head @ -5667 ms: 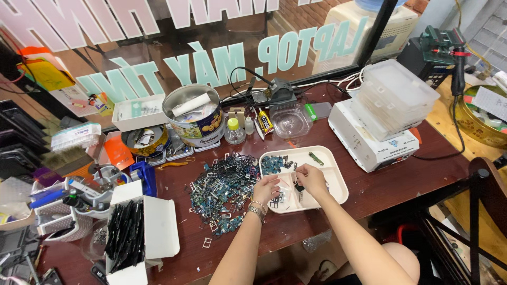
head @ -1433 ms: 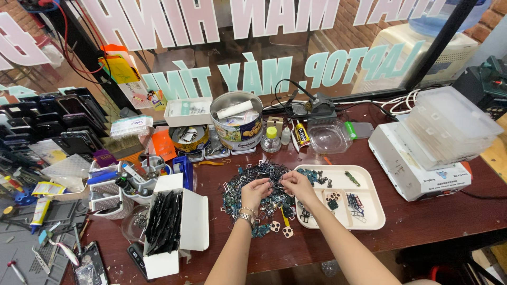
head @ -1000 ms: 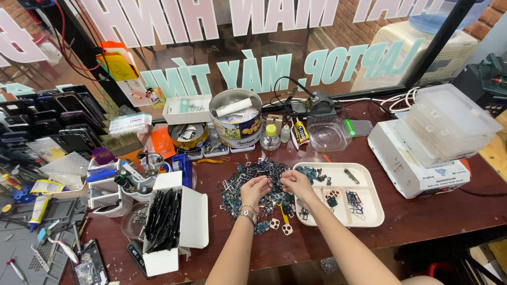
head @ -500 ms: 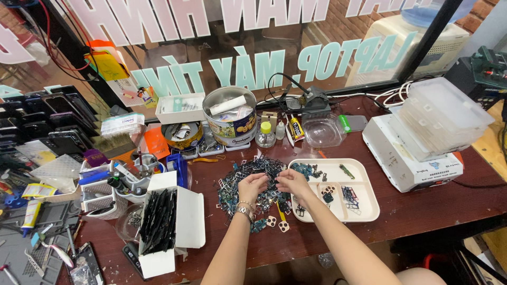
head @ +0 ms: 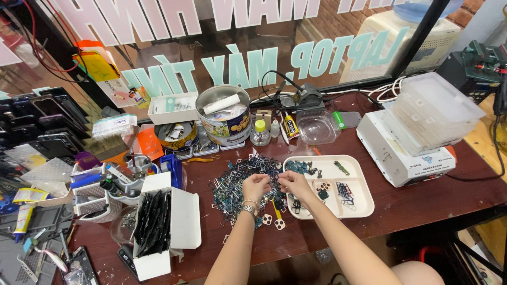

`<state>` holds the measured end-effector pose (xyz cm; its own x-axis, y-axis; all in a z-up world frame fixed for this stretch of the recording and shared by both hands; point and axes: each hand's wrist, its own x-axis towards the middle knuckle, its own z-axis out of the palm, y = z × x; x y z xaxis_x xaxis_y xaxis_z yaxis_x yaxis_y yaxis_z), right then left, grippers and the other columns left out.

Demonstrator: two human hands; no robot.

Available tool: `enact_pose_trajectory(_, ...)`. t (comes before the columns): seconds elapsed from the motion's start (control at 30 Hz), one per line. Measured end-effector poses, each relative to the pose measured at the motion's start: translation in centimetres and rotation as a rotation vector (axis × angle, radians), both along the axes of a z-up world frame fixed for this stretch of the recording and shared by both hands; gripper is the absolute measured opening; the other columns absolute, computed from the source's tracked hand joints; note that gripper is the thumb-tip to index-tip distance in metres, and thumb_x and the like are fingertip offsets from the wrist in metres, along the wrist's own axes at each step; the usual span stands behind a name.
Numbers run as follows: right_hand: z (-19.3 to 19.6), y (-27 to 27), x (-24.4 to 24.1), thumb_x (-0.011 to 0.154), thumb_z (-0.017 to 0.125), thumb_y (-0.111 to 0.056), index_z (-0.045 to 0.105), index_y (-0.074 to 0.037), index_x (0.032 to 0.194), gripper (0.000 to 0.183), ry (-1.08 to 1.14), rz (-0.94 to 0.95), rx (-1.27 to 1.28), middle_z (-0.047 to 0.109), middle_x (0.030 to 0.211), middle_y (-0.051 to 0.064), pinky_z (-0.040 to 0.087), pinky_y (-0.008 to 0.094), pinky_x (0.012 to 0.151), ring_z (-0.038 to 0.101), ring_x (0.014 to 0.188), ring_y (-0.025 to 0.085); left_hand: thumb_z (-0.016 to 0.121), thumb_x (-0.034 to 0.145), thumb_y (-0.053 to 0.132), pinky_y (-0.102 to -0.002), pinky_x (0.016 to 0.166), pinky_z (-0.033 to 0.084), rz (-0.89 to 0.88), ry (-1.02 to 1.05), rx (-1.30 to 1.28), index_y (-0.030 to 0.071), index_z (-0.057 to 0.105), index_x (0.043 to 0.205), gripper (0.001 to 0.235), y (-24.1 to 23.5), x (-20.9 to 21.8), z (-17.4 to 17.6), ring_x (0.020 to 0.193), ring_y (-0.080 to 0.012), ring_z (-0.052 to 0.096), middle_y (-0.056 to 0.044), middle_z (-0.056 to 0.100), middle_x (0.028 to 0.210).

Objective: The person sorts small electronic components from a large pile on the table into compartments of a white tray. They repeatedly pick up pieces, separate them by type, and place them into the tray sections.

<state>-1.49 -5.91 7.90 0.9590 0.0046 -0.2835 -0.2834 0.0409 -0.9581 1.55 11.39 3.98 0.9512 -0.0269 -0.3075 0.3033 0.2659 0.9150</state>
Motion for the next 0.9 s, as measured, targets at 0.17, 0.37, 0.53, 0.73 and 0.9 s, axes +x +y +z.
enact_pose_trajectory(0.17, -2.4, -3.4, -1.0, 0.095, 0.069, -0.013, 0.071, -0.001, 0.100, 0.013, 0.015, -0.009, -0.092, 0.072, 0.091, 0.003, 0.056, 0.026, 0.073, 0.066, 0.079, 0.010, 0.072, 0.090, 0.003, -0.031, 0.062, 0.063, -0.060, -0.019, -0.023, -0.003, 0.073, 0.100, 0.012, -4.8, 0.7, -4.1, 0.071, -0.0190, 0.073, -0.011, 0.076, 0.089)
enact_pose_trajectory(0.37, -5.5, -11.4, -2.1, 0.093, 0.071, -0.011, 0.073, 0.000, 0.100, 0.013, -0.032, -0.168, -0.097, 0.075, 0.092, 0.006, 0.058, 0.027, 0.074, 0.070, 0.081, 0.012, 0.065, 0.097, 0.009, -0.033, 0.067, 0.066, -0.190, 0.084, -0.246, -0.005, 0.070, 0.112, 0.021, -12.7, 1.0, -8.0, 0.075, -0.0212, 0.075, -0.014, 0.075, 0.096)
enact_pose_trajectory(0.53, -6.3, -17.2, -4.1, 0.090, 0.073, -0.011, 0.076, -0.001, 0.101, 0.015, 0.003, -0.414, -0.246, 0.077, 0.091, 0.006, 0.059, 0.027, 0.071, 0.071, 0.077, 0.012, 0.060, 0.099, 0.015, -0.036, 0.078, 0.061, -0.463, 0.089, -0.055, 0.005, 0.068, 0.135, 0.038, -19.5, -1.8, -8.8, 0.095, -0.0211, 0.069, -0.011, 0.072, 0.118)
enact_pose_trajectory(0.73, -4.0, -19.2, -6.4, 0.087, 0.077, -0.013, 0.078, -0.003, 0.101, 0.017, 0.156, -0.536, -0.534, 0.078, 0.086, 0.006, 0.058, 0.029, 0.069, 0.072, 0.073, 0.015, 0.052, 0.101, 0.017, -0.039, 0.082, 0.062, -0.548, 0.155, -0.021, 0.007, 0.059, 0.142, 0.043, -22.4, -4.2, -8.0, 0.109, -0.0233, 0.066, -0.007, 0.066, 0.136)
enact_pose_trajectory(0.9, -2.9, -19.5, -7.4, 0.087, 0.072, -0.013, 0.080, -0.011, 0.109, 0.023, 0.161, -0.467, -0.834, 0.078, 0.093, 0.010, 0.056, 0.036, 0.082, 0.074, 0.087, 0.022, 0.051, 0.099, 0.015, -0.036, 0.085, 0.061, -0.569, 0.147, 0.012, 0.008, 0.058, 0.144, 0.045, -21.3, -4.5, -6.7, 0.109, -0.0218, 0.067, -0.007, 0.067, 0.138)
